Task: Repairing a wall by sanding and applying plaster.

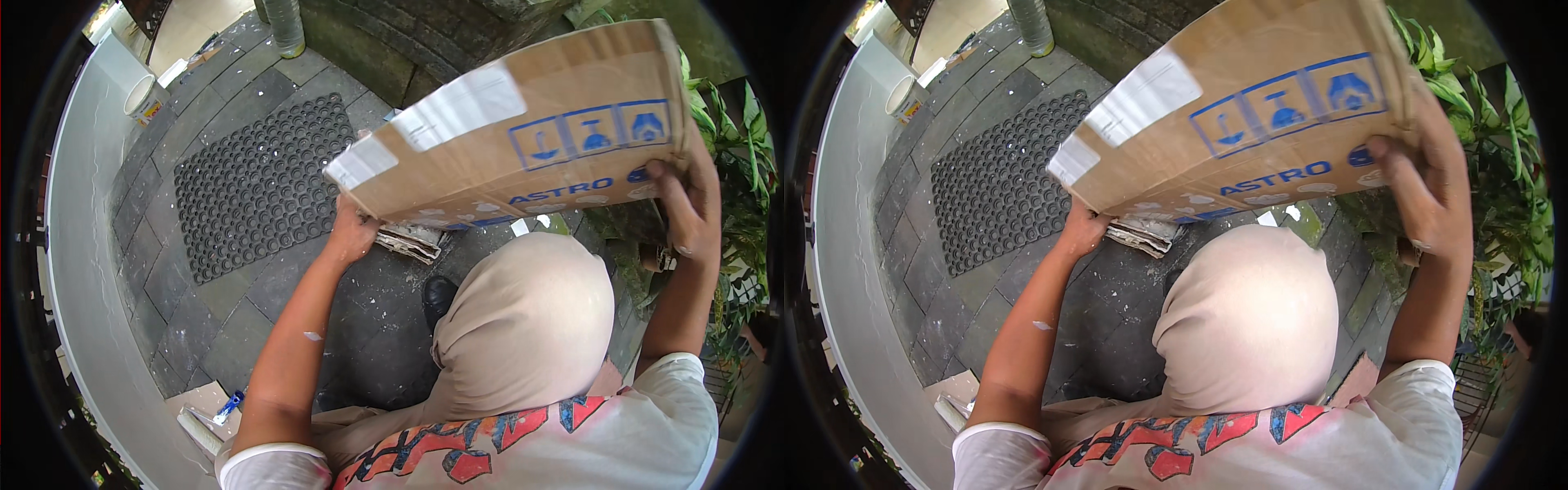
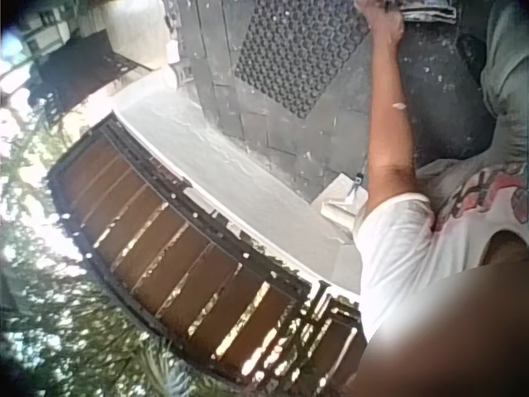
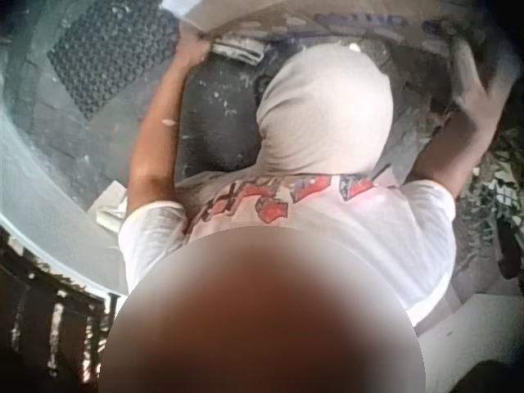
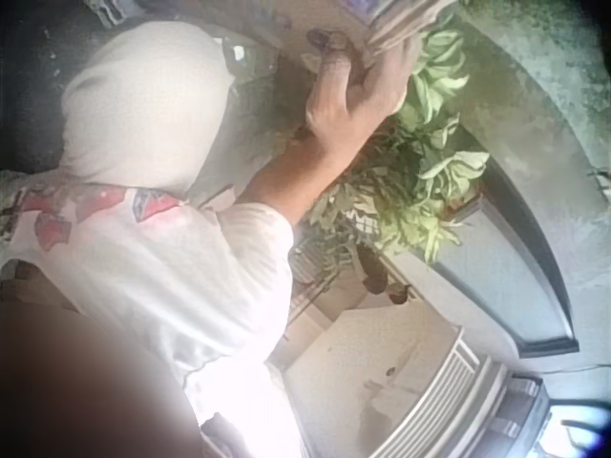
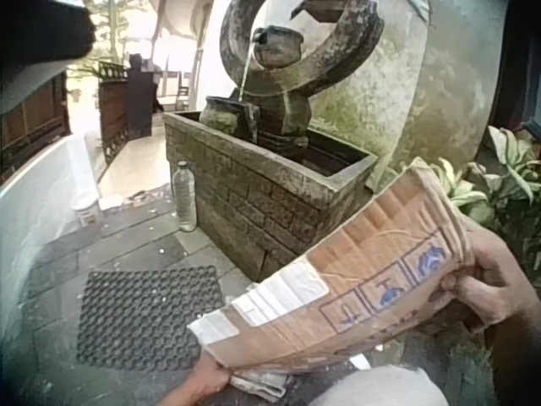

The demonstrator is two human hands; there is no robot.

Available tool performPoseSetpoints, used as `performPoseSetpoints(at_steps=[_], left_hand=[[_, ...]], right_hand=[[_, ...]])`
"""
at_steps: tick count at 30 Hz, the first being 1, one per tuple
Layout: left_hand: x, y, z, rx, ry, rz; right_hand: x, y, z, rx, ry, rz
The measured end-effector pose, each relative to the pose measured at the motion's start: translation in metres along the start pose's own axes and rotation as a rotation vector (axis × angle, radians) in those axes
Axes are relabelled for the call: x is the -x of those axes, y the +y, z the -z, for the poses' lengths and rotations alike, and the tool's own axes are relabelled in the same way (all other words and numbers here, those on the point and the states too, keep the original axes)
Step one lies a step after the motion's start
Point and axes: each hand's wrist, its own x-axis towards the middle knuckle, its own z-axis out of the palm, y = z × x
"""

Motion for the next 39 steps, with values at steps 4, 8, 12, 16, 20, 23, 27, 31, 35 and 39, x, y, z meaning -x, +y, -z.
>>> performPoseSetpoints(at_steps=[4, 8, 12, 16, 20, 23, 27, 31, 35, 39], left_hand=[[-0.003, 0.012, 0.003, -0.084, -0.023, -0.041], [0.001, 0.007, -0.002, -0.005, 0.069, -0.021], [-0.001, 0.008, 0.001, -0.039, 0.013, -0.013], [-0.004, 0.013, -0.003, -0.092, -0.039, 0.003], [-0.006, 0.016, -0.002, -0.099, 0.052, -0.042], [-0.011, 0.023, -0.005, -0.113, 0.067, -0.057], [-0.007, 0.019, -0.003, -0.178, 0.019, 0.020], [-0.007, 0.017, -0.005, -0.164, 0.039, 0.058], [-0.010, 0.021, -0.007, -0.181, 0.052, 0.045], [-0.009, 0.018, -0.009, -0.191, 0.012, 0.046]], right_hand=[[0.002, -0.002, 0.012, -0.096, 0.011, -0.172], [0.004, 0.005, 0.006, -0.118, -0.058, -0.162], [0.003, 0.016, -0.001, -0.065, -0.088, -0.135], [0.002, 0.010, 0.012, -0.028, -0.068, -0.187], [-0.002, 0.016, 0.016, 0.025, -0.097, -0.178], [-0.005, 0.005, 0.031, 0.067, -0.019, -0.114], [-0.007, 0.016, 0.047, 0.136, -0.018, -0.116], [-0.006, 0.025, 0.062, 0.158, -0.003, -0.218], [-0.003, 0.035, 0.078, 0.138, 0.001, -0.169], [-0.006, 0.046, 0.097, 0.113, -0.010, -0.134]])
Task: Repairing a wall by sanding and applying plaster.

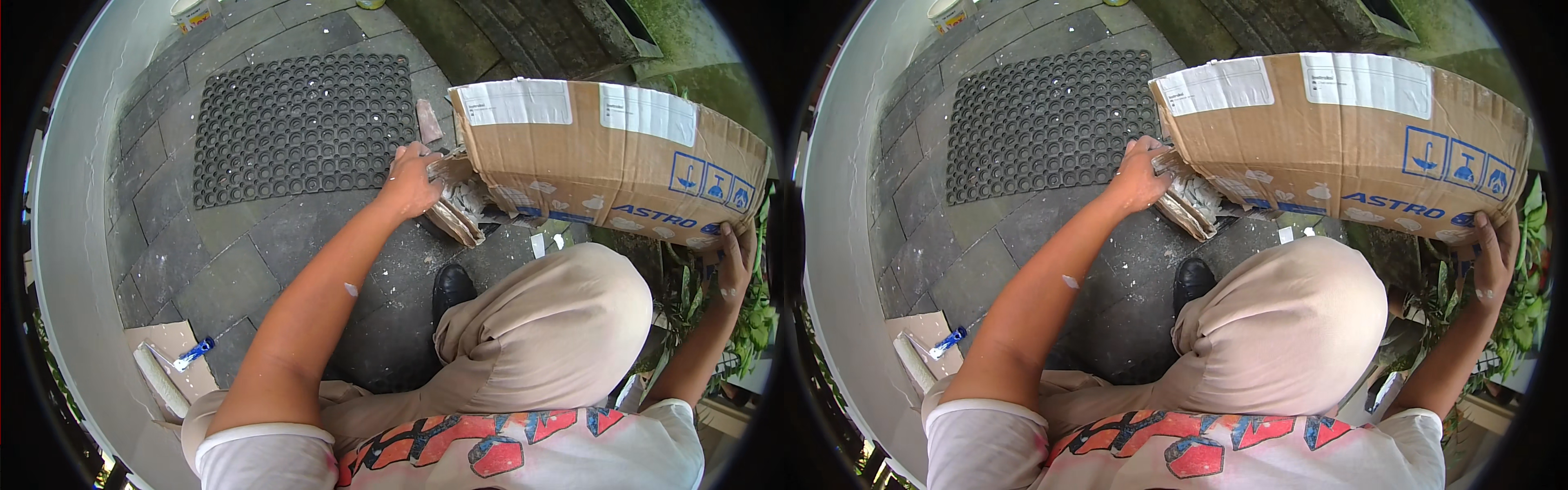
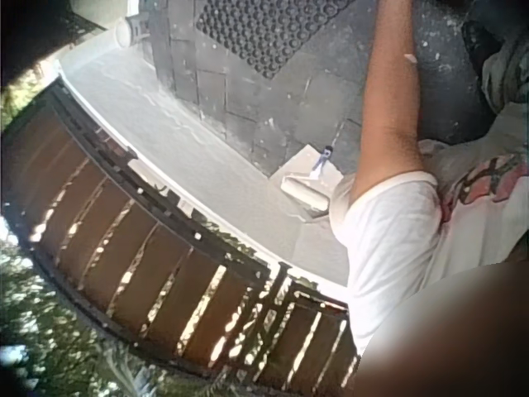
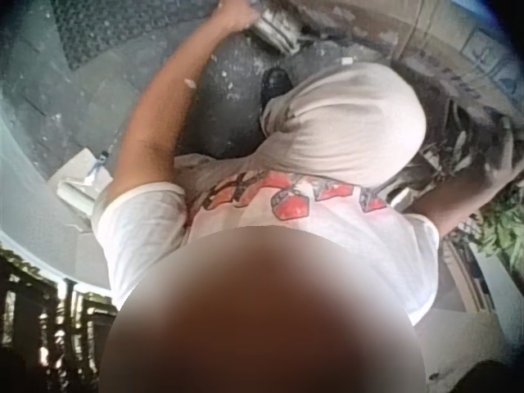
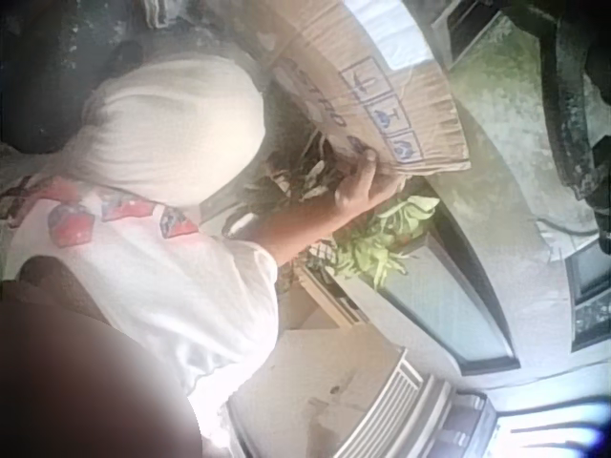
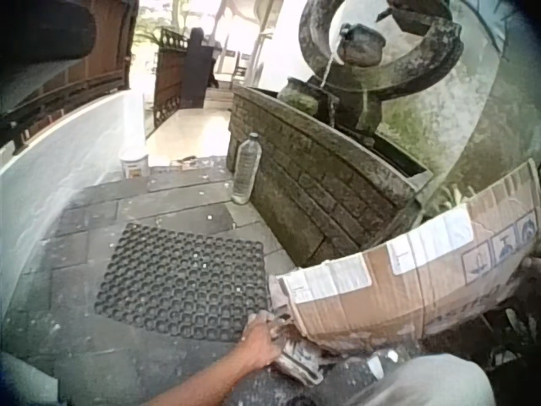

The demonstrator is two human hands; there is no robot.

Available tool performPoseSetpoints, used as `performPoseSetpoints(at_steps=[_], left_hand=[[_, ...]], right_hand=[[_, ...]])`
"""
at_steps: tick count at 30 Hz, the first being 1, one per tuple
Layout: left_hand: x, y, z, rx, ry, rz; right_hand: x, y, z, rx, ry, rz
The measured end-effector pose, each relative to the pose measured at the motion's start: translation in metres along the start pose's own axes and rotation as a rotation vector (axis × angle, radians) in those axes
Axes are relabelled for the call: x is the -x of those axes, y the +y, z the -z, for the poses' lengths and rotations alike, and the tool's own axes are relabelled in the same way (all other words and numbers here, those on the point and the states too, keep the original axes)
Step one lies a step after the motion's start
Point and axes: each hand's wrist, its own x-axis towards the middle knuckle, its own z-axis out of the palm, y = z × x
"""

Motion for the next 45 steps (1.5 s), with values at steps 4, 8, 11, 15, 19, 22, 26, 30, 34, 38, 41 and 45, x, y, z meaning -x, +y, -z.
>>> performPoseSetpoints(at_steps=[4, 8, 11, 15, 19, 22, 26, 30, 34, 38, 41, 45], left_hand=[[-0.001, -0.003, -0.005, -0.009, 0.050, -0.051], [-0.001, 0.006, -0.005, -0.016, 0.047, -0.019], [-0.001, 0.006, -0.005, -0.021, 0.056, -0.020], [-0.002, 0.009, -0.004, 0.000, 0.091, 0.009], [-0.004, 0.011, -0.002, -0.029, 0.027, 0.031], [-0.004, 0.013, -0.004, -0.045, 0.040, 0.023], [-0.002, 0.011, -0.004, -0.029, 0.064, 0.002], [-0.002, 0.010, -0.006, -0.017, 0.090, -0.031], [-0.004, 0.010, -0.007, -0.023, 0.090, -0.039], [-0.005, 0.009, -0.006, 0.010, 0.067, -0.011], [-0.006, 0.008, -0.005, 0.030, 0.060, -0.001], [-0.007, 0.006, -0.008, 0.031, 0.069, 0.013]], right_hand=[[-0.006, 0.014, 0.023, -0.005, -0.026, -0.010], [-0.009, 0.020, 0.025, 0.024, -0.034, -0.017], [-0.016, 0.037, 0.043, 0.048, -0.057, -0.016], [-0.030, 0.050, 0.040, -0.125, -0.013, -0.068], [-0.040, 0.082, 0.034, -0.314, 0.003, -0.112], [-0.041, 0.103, 0.037, -0.467, 0.053, -0.180], [-0.044, 0.131, 0.051, -0.553, 0.061, -0.205], [-0.043, 0.151, 0.070, -0.575, 0.089, -0.197], [-0.039, 0.160, 0.075, -0.619, 0.064, -0.208], [-0.025, 0.162, 0.077, -0.622, 0.165, -0.222], [-0.016, 0.160, 0.077, -0.636, 0.145, -0.242], [-0.009, 0.159, 0.065, -0.586, 0.190, -0.234]])
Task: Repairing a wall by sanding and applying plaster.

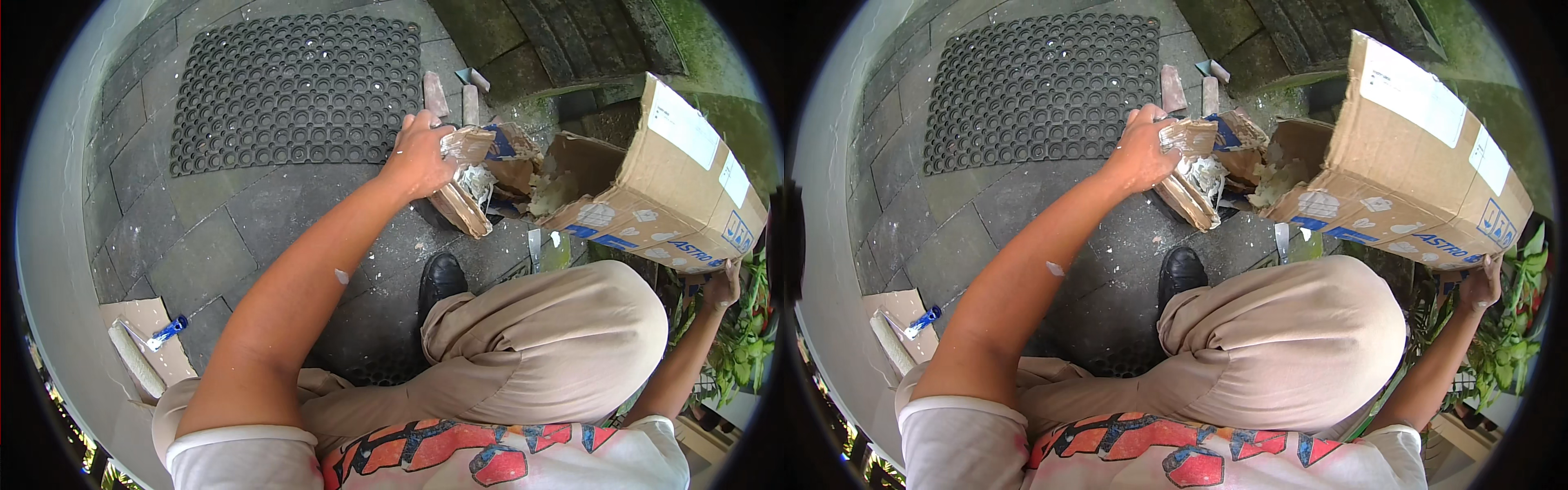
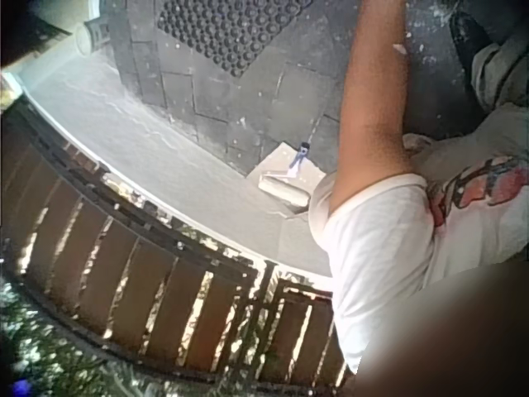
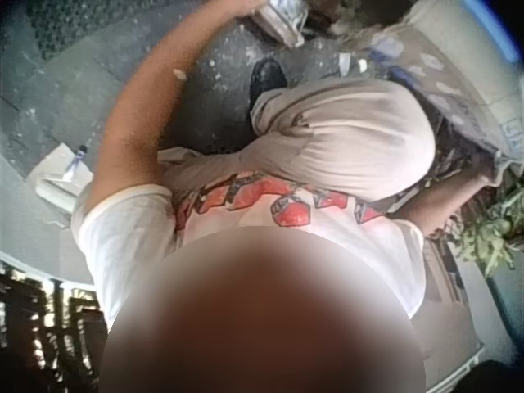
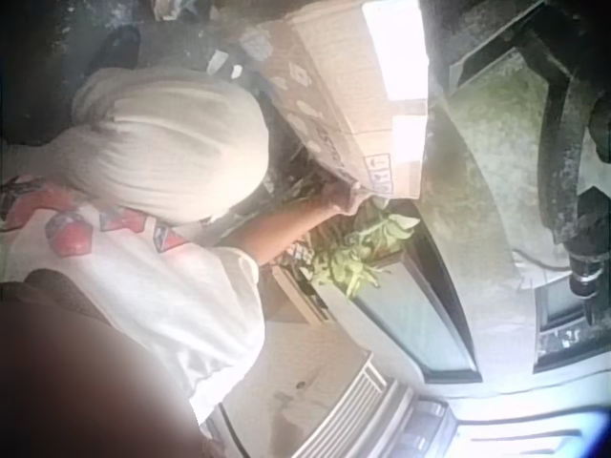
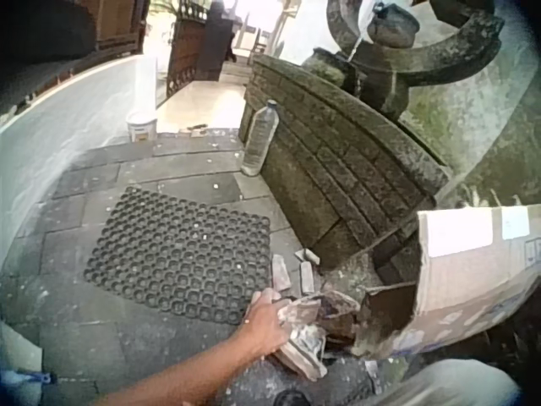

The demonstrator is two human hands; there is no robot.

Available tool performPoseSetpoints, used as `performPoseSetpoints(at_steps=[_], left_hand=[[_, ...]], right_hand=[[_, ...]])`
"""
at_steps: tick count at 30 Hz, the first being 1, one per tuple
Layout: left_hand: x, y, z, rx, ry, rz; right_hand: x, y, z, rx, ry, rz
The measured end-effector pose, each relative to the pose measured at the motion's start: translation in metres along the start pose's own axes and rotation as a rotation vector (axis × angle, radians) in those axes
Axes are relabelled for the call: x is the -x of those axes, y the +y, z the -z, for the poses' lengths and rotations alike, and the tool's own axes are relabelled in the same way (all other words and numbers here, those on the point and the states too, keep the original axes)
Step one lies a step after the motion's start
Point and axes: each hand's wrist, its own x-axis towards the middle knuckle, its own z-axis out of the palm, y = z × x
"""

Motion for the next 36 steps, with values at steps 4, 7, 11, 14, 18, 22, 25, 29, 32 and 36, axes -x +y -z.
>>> performPoseSetpoints(at_steps=[4, 7, 11, 14, 18, 22, 25, 29, 32, 36], left_hand=[[-0.004, 0.010, 0.005, -0.035, -0.045, 0.005], [-0.007, 0.000, -0.001, -0.066, -0.027, 0.050], [-0.012, -0.015, -0.011, -0.054, 0.011, -0.079], [-0.013, -0.018, -0.019, -0.082, 0.060, -0.114], [-0.020, -0.022, -0.031, -0.186, 0.067, -0.122], [-0.019, -0.021, -0.027, -0.239, -0.064, -0.041], [-0.022, -0.020, -0.026, -0.123, -0.026, -0.027], [-0.021, -0.015, -0.020, 0.020, 0.032, -0.038], [-0.010, 0.012, 0.000, -0.014, -0.044, 0.145], [-0.009, 0.012, 0.000, -0.047, -0.019, 0.116]], right_hand=[[-0.001, -0.019, -0.044, -0.019, -0.100, 0.049], [-0.005, -0.033, -0.086, 0.195, -0.203, 0.117], [-0.044, -0.049, -0.055, 0.301, -0.297, 0.134], [-0.067, -0.066, -0.041, 0.378, -0.377, 0.158], [-0.052, -0.094, -0.078, 0.485, -0.463, 0.200], [-0.016, -0.118, -0.200, 0.591, -0.518, 0.224], [-0.011, -0.127, -0.209, 0.636, -0.529, 0.302], [-0.031, -0.140, -0.180, 0.639, -0.539, 0.333], [-0.037, -0.133, -0.152, 0.591, -0.499, 0.306], [-0.068, -0.120, -0.089, 0.412, -0.480, 0.236]])
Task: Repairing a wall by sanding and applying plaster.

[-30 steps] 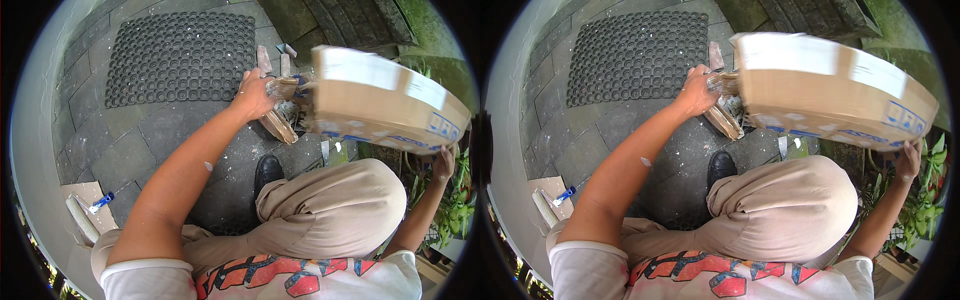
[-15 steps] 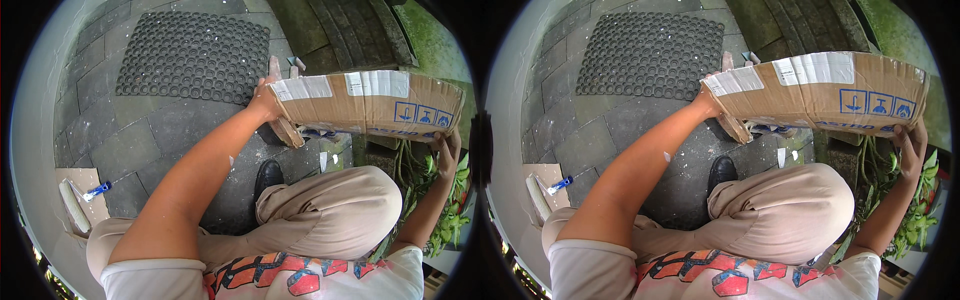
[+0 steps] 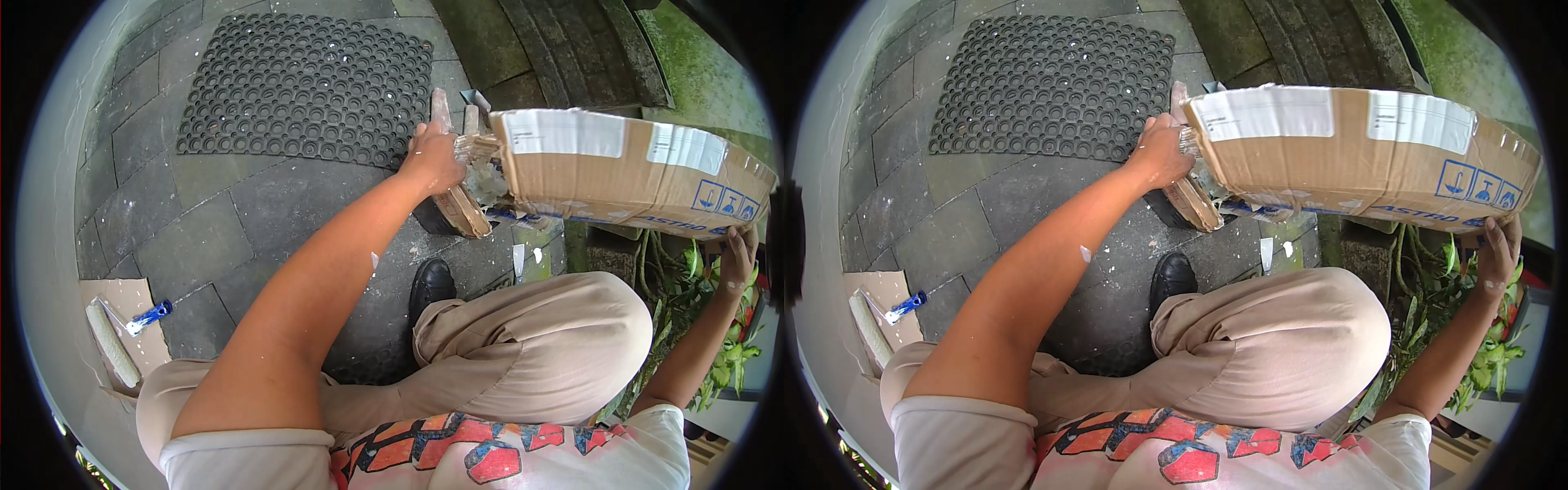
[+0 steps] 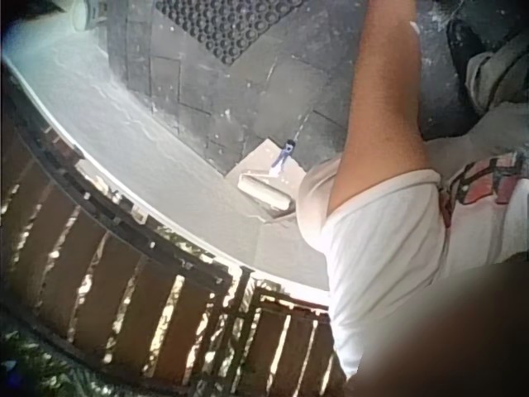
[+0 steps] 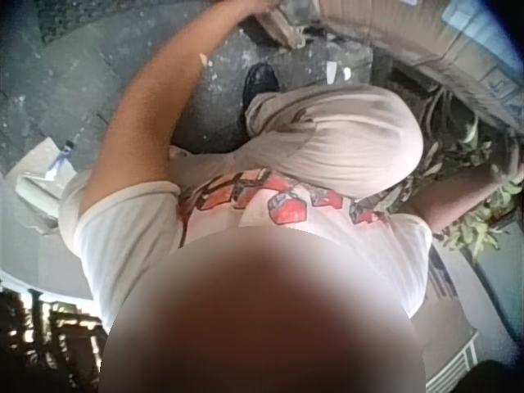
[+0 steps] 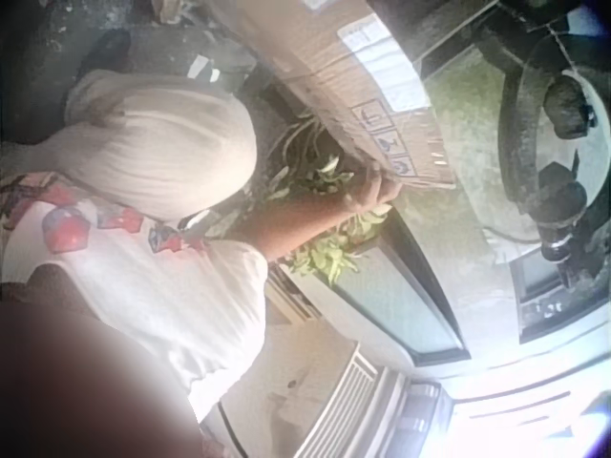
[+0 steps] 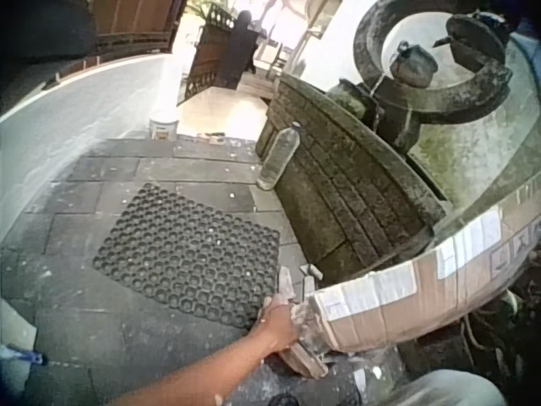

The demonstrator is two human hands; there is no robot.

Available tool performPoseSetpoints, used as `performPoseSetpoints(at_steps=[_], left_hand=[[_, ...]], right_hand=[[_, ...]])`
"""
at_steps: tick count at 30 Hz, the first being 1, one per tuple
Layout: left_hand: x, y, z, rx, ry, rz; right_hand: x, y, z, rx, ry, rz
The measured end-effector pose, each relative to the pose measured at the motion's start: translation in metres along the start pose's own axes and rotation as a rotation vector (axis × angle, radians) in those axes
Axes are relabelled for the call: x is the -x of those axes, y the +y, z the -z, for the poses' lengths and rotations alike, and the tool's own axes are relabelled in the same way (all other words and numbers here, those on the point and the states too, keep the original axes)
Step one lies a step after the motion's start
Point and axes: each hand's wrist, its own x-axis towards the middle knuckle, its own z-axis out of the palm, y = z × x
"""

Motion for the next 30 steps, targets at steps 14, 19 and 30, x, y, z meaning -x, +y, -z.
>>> performPoseSetpoints(at_steps=[14, 19, 30], left_hand=[[0.002, -0.003, -0.003, -0.009, 0.031, -0.023], [0.000, -0.006, -0.007, -0.006, 0.066, -0.047], [0.009, -0.006, -0.006, -0.005, 0.091, -0.067]], right_hand=[[0.026, 0.067, -0.054, -0.369, 0.326, -0.171], [0.045, 0.104, -0.056, -0.480, 0.352, -0.145], [0.073, 0.139, -0.081, -0.676, 0.426, -0.156]])
